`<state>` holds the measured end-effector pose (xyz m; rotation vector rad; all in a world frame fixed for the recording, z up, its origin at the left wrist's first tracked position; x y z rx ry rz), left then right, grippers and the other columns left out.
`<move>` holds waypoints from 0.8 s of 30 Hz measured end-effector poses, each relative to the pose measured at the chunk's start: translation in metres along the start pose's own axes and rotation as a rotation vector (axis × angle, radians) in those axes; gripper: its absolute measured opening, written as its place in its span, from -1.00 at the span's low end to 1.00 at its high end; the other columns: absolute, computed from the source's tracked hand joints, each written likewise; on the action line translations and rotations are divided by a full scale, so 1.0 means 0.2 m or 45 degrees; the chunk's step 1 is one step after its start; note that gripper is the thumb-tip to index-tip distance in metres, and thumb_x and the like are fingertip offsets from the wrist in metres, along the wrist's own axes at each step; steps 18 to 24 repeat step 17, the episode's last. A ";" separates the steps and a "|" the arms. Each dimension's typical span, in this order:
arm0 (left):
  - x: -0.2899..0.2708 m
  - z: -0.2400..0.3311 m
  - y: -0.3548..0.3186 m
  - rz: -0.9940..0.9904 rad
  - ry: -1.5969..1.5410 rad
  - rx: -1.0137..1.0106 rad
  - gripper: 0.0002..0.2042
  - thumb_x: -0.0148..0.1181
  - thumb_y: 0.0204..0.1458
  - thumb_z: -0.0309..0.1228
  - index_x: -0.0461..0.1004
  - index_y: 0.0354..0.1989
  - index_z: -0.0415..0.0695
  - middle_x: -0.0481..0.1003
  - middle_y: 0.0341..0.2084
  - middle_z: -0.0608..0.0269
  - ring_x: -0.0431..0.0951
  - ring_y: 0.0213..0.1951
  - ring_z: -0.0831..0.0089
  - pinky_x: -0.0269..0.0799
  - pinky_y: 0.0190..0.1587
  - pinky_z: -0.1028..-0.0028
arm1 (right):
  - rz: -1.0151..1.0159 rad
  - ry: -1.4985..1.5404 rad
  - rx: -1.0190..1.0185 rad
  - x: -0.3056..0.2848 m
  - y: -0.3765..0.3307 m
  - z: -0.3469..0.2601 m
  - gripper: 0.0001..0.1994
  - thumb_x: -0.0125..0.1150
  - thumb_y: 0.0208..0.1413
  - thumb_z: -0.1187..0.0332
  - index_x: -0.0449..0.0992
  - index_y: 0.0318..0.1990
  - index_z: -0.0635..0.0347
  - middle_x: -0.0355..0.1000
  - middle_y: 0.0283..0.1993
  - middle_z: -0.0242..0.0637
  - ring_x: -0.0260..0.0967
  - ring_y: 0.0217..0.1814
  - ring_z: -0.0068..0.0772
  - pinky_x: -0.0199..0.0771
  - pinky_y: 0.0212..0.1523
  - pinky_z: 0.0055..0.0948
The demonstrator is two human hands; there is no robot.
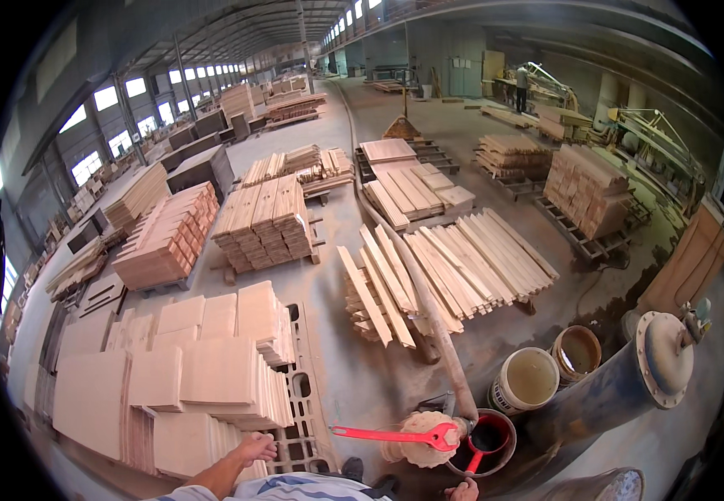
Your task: The person walks through a warehouse filled with stacks of lumber and approaches a vertical pipe system. They use a red scoop to transfer a dark liquid from a large bucket into a smaller bucket positioned beneath a pipe outlet.
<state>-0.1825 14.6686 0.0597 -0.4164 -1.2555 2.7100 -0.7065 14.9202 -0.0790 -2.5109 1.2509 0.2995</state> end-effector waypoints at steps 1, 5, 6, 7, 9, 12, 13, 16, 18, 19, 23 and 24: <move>0.00 0.00 -0.01 0.002 -0.004 0.004 -0.69 0.03 0.03 -0.20 0.39 -0.35 -0.27 0.48 -0.43 0.08 0.54 -0.43 0.33 0.50 -0.42 0.47 | -0.009 0.000 0.015 0.02 0.01 0.08 -0.73 -0.15 0.12 0.33 0.41 -0.12 0.24 0.34 -0.65 -0.31 0.19 -0.75 -0.52 0.20 -0.73 -0.55; -0.04 -0.05 0.02 -0.018 0.009 0.004 -0.67 0.01 0.05 -0.17 0.39 -0.32 -0.26 0.49 -0.45 0.12 0.54 -0.45 0.37 0.47 -0.45 0.49 | -0.080 0.098 0.119 0.07 0.00 0.23 -0.70 -0.19 0.14 0.31 0.33 -0.05 0.24 0.36 -0.64 -0.28 0.19 -0.76 -0.51 0.19 -0.75 -0.56; -0.05 -0.05 0.02 -0.005 0.014 0.003 -0.67 0.01 0.05 -0.17 0.39 -0.31 -0.26 0.49 -0.45 0.12 0.54 -0.45 0.37 0.47 -0.45 0.49 | -0.097 0.101 0.099 0.10 -0.01 0.21 -0.70 -0.20 0.14 0.30 0.31 -0.05 0.25 0.36 -0.63 -0.27 0.18 -0.76 -0.52 0.18 -0.76 -0.56; -0.06 -0.05 0.01 0.008 0.019 0.002 -0.66 0.01 0.05 -0.16 0.38 -0.31 -0.26 0.49 -0.44 0.11 0.54 -0.44 0.37 0.47 -0.45 0.49 | -0.115 0.103 0.079 0.12 -0.01 0.20 -0.69 -0.22 0.14 0.29 0.29 -0.04 0.25 0.37 -0.63 -0.26 0.18 -0.77 -0.52 0.18 -0.76 -0.56; -0.05 -0.04 0.03 0.006 0.017 0.013 -0.66 0.02 0.05 -0.16 0.38 -0.29 -0.27 0.49 -0.43 0.11 0.54 -0.44 0.38 0.47 -0.44 0.49 | -0.047 0.030 0.148 0.12 0.00 0.31 -0.69 -0.23 0.15 0.26 0.29 -0.08 0.26 0.37 -0.62 -0.24 0.18 -0.77 -0.51 0.18 -0.76 -0.57; -0.06 -0.05 0.03 0.035 -0.008 0.033 -0.65 0.03 0.04 -0.16 0.37 -0.29 -0.27 0.49 -0.44 0.11 0.53 -0.44 0.38 0.47 -0.44 0.48 | -0.058 -0.045 0.131 0.14 0.02 0.32 -0.69 -0.23 0.15 0.22 0.30 -0.12 0.26 0.38 -0.61 -0.21 0.19 -0.77 -0.50 0.19 -0.75 -0.58; -0.07 -0.05 0.01 0.059 -0.019 0.036 -0.66 0.03 0.04 -0.16 0.37 -0.29 -0.27 0.49 -0.44 0.11 0.53 -0.45 0.39 0.47 -0.45 0.48 | -0.082 -0.064 0.106 0.15 0.02 0.29 -0.69 -0.23 0.16 0.21 0.30 -0.13 0.26 0.38 -0.61 -0.21 0.20 -0.77 -0.50 0.20 -0.75 -0.59; -0.06 -0.05 0.01 0.059 -0.051 0.036 -0.66 0.05 0.03 -0.17 0.37 -0.30 -0.27 0.48 -0.45 0.12 0.53 -0.45 0.39 0.47 -0.45 0.48 | -0.199 -0.131 0.106 0.16 0.09 0.37 -0.66 -0.17 0.16 0.15 0.25 -0.06 0.21 0.41 -0.57 -0.17 0.26 -0.73 -0.48 0.24 -0.75 -0.57; -0.06 -0.06 0.01 0.059 -0.063 0.035 -0.66 0.05 0.02 -0.17 0.37 -0.30 -0.27 0.48 -0.45 0.12 0.53 -0.45 0.39 0.47 -0.45 0.48 | -0.207 -0.136 0.096 0.16 0.12 0.38 -0.66 -0.17 0.16 0.15 0.25 -0.06 0.21 0.41 -0.57 -0.17 0.26 -0.73 -0.48 0.24 -0.75 -0.57; -0.06 -0.06 0.01 0.059 -0.063 0.035 -0.66 0.05 0.02 -0.17 0.37 -0.30 -0.27 0.48 -0.45 0.12 0.53 -0.45 0.39 0.47 -0.45 0.48 | -0.207 -0.136 0.096 0.16 0.12 0.38 -0.66 -0.17 0.16 0.15 0.25 -0.06 0.21 0.41 -0.57 -0.17 0.26 -0.73 -0.48 0.24 -0.75 -0.57; -0.06 -0.06 0.01 0.059 -0.063 0.035 -0.66 0.05 0.02 -0.17 0.37 -0.30 -0.27 0.48 -0.45 0.12 0.53 -0.45 0.39 0.47 -0.45 0.48 | -0.207 -0.136 0.096 0.16 0.12 0.38 -0.66 -0.17 0.16 0.15 0.25 -0.06 0.21 0.41 -0.57 -0.17 0.26 -0.73 -0.48 0.24 -0.75 -0.57; -0.06 -0.06 0.01 0.059 -0.063 0.035 -0.66 0.05 0.02 -0.17 0.37 -0.30 -0.27 0.48 -0.45 0.12 0.53 -0.45 0.39 0.47 -0.45 0.48 | -0.207 -0.136 0.096 0.16 0.12 0.38 -0.66 -0.17 0.16 0.15 0.25 -0.06 0.21 0.41 -0.57 -0.17 0.26 -0.73 -0.48 0.24 -0.75 -0.57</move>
Point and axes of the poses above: each hand's wrist, its own y-axis towards the middle knuckle, its own x-axis out of the palm, z = x × y, the point moved 6 cm from there along y, towards the middle knuckle
